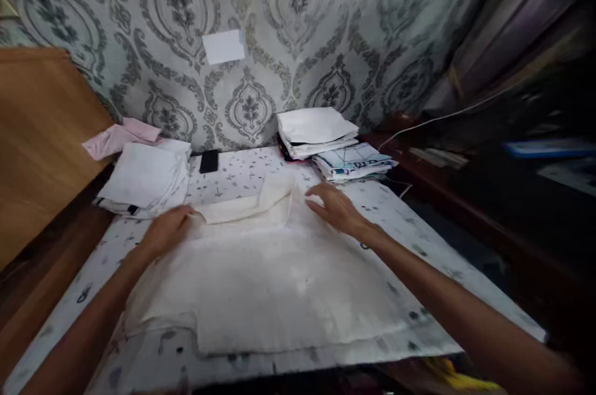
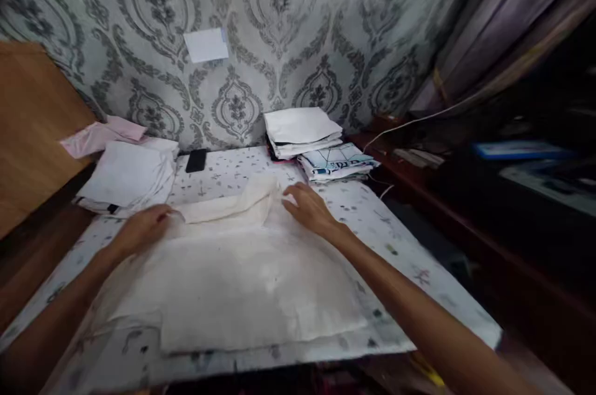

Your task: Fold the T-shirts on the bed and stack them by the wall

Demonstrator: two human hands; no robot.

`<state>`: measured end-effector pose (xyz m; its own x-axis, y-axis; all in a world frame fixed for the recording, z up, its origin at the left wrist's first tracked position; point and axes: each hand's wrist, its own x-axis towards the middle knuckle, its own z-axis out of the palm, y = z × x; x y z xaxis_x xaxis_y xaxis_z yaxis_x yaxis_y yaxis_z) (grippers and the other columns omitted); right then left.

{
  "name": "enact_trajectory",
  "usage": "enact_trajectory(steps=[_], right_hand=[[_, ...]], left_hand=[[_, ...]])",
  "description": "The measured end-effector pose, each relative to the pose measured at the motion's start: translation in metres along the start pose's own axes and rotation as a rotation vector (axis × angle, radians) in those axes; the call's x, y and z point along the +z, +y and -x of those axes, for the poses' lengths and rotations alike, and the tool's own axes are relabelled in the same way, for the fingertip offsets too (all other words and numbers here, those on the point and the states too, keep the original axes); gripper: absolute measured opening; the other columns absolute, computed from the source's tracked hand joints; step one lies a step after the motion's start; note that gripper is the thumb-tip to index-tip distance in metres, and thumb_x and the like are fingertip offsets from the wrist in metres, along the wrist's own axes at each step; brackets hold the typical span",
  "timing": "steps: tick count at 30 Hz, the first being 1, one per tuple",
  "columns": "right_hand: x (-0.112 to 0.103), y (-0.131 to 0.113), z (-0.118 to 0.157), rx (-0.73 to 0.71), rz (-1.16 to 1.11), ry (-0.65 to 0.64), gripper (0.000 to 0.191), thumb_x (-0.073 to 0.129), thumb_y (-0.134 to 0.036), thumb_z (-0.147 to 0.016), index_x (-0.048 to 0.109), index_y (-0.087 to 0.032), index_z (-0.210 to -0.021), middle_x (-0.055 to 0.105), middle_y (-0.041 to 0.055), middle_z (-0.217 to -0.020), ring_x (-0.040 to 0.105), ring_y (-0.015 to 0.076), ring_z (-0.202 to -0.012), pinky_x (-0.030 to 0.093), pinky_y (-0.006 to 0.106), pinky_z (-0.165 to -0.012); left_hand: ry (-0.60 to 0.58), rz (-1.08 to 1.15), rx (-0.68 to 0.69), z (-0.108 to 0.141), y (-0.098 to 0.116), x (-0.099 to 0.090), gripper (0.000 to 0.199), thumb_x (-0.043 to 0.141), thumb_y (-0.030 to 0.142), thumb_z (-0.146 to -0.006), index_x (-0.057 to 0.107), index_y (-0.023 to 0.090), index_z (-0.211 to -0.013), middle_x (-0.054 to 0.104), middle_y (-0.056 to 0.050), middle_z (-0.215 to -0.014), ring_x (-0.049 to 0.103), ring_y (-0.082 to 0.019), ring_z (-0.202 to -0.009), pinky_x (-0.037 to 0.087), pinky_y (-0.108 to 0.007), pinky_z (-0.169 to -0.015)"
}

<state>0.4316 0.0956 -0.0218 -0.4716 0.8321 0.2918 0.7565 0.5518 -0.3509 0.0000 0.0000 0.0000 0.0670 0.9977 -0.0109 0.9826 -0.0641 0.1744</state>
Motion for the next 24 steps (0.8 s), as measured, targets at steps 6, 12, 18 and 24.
enact_trajectory(steps=[6, 12, 18, 24], right_hand=[[0.018, -0.032, -0.103, 0.345, 0.037, -0.235, 0.035, 0.058, -0.035, -0.092, 0.063, -0.018, -0.122, 0.059, 0.0147, -0.134, 0.054, 0.0304, -0.125, 0.045, 0.042, -0.102], [0.033, 0.005, -0.125, 0.506, -0.06, -0.277, 0.03, 0.076, -0.02, -0.065, 0.069, -0.016, -0.094, 0.07, 0.0139, -0.106, 0.065, 0.0328, -0.102, 0.053, 0.037, -0.078], [0.031, 0.031, -0.109, 0.53, -0.369, -0.212, 0.022, 0.072, -0.015, -0.059, 0.051, -0.02, -0.056, 0.054, -0.0014, -0.053, 0.058, 0.018, -0.058, 0.043, 0.026, -0.052], [0.021, 0.04, -0.102, 0.389, -0.754, 0.142, 0.03, 0.068, -0.035, -0.065, 0.04, -0.023, -0.071, 0.054, -0.0051, -0.065, 0.053, 0.0125, -0.059, 0.045, 0.025, -0.057]], left_hand=[[-0.051, -0.179, 0.193, -0.02, 0.046, 0.022, 0.032, 0.046, 0.026, -0.091, 0.059, 0.02, -0.119, 0.061, -0.012, -0.117, 0.06, -0.026, -0.107, 0.05, -0.034, -0.081], [0.003, -0.133, 0.191, -0.033, 0.027, 0.013, 0.026, 0.035, 0.024, -0.094, 0.059, 0.022, -0.103, 0.06, -0.008, -0.11, 0.061, -0.023, -0.099, 0.047, -0.031, -0.073], [0.215, 0.256, 0.058, -0.071, 0.004, 0.005, 0.022, 0.041, 0.037, -0.086, 0.057, 0.022, -0.089, 0.062, -0.003, -0.089, 0.06, -0.018, -0.071, 0.049, -0.03, -0.067], [0.284, 0.435, -0.141, -0.11, 0.004, -0.006, 0.025, 0.043, 0.043, -0.082, 0.056, 0.023, -0.088, 0.058, 0.002, -0.068, 0.058, -0.018, -0.059, 0.048, -0.028, -0.057]])
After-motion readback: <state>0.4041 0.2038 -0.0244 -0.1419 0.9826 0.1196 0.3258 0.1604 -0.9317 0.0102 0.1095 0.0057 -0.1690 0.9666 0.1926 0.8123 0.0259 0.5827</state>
